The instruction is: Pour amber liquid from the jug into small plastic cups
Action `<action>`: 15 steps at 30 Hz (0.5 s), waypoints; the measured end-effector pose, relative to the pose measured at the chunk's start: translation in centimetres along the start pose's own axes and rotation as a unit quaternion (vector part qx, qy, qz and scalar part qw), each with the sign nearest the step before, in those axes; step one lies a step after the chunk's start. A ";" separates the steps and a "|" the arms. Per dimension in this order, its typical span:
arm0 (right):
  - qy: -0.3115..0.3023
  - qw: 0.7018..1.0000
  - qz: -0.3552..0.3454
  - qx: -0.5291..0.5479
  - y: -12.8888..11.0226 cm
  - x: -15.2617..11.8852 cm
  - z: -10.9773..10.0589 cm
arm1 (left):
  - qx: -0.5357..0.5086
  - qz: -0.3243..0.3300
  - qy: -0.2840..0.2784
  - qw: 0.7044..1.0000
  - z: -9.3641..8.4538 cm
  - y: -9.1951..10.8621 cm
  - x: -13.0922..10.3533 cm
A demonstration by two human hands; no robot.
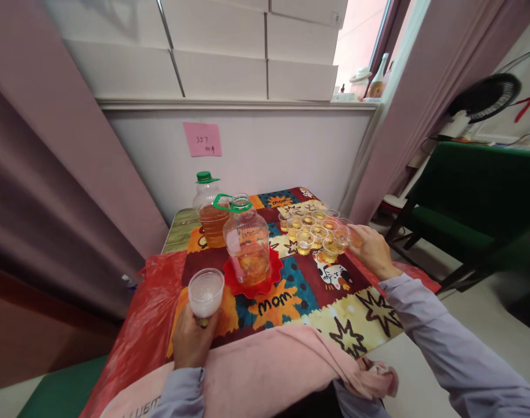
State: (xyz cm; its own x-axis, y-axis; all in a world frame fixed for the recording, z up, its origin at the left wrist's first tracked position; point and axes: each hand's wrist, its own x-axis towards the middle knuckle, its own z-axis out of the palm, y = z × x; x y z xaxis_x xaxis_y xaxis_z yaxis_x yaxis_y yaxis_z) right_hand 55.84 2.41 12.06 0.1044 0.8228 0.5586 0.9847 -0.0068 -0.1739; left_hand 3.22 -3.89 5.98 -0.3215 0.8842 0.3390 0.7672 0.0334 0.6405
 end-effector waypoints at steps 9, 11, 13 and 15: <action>0.022 0.991 -0.124 -0.052 -0.8 0.5 0.1 | -0.014 0.022 0.005 1.000 0.2 -0.5 0.0; 0.026 0.986 -0.149 -0.074 -1.1 0.6 0.3 | -0.012 0.029 0.007 0.999 0.3 -0.8 -0.1; 0.026 0.980 -0.175 -0.095 -1.5 0.7 0.2 | -0.008 0.035 0.008 0.999 0.5 -1.1 0.0; 0.028 0.975 -0.195 -0.105 -2.1 0.7 -0.2 | -0.003 0.041 0.013 0.999 0.8 -1.6 0.0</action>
State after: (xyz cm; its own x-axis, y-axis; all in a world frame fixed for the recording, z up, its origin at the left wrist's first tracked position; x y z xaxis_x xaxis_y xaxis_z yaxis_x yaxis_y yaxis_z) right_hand 53.87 2.89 13.00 -0.2812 0.7537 0.5940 0.9575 0.1789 0.2263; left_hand 2.44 -3.58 4.37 -0.2718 0.8716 0.4081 0.7883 -0.0416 0.6139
